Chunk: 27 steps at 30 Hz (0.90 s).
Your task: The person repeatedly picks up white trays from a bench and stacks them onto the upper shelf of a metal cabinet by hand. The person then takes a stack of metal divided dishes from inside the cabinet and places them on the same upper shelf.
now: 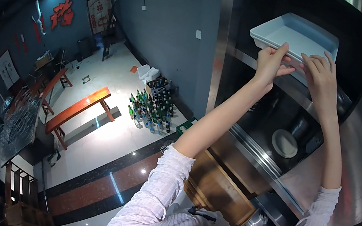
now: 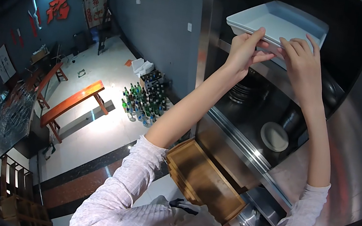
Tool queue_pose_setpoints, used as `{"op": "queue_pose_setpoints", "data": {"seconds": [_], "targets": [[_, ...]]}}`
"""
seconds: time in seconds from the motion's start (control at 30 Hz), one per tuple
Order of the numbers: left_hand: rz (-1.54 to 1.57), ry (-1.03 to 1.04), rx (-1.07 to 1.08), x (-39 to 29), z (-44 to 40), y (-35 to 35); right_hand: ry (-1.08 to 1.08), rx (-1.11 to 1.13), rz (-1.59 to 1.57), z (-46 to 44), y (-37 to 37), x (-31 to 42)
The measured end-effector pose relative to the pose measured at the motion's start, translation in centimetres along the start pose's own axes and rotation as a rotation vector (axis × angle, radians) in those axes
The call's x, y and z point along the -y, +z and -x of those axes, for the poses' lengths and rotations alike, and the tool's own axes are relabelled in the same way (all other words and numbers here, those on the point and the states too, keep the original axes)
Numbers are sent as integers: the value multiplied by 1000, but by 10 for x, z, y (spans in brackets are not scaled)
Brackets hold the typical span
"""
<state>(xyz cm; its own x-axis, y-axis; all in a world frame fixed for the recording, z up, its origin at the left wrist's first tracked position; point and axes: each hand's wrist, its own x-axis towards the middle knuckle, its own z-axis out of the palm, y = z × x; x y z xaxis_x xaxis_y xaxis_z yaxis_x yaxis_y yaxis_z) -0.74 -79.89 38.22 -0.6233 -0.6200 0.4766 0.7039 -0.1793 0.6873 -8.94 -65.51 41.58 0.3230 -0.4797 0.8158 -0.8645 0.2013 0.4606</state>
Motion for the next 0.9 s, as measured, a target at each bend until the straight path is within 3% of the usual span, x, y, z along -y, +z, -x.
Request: {"op": "queue_pose_setpoints", "data": {"seconds": [0.33, 0.47, 0.53, 0.6, 0.67, 0.83, 0.9], "targets": [[-100, 144, 84, -9, -23, 13, 39, -104, -32, -28, 10, -43], [-489, 473, 56, -6, -38, -4, 25, -121, -73, -35, 20, -66], [-721, 668, -21, -12, -39, -8, 179, -40, -231, -37, 24, -72], [-803, 639, 15, -16, -45, -16, 191, -51, -197, -34, 22, -73], [-1040, 788, 41, -12, -60, -25, 304, -37, -198, -33, 20, -73], [-1107, 671, 166, -4, -64, -26, 372, 35, -185, -24, 37, -94], [-1170, 655, 181, 0, -70, -29, 317, -34, -174, -24, 42, -99]]}}
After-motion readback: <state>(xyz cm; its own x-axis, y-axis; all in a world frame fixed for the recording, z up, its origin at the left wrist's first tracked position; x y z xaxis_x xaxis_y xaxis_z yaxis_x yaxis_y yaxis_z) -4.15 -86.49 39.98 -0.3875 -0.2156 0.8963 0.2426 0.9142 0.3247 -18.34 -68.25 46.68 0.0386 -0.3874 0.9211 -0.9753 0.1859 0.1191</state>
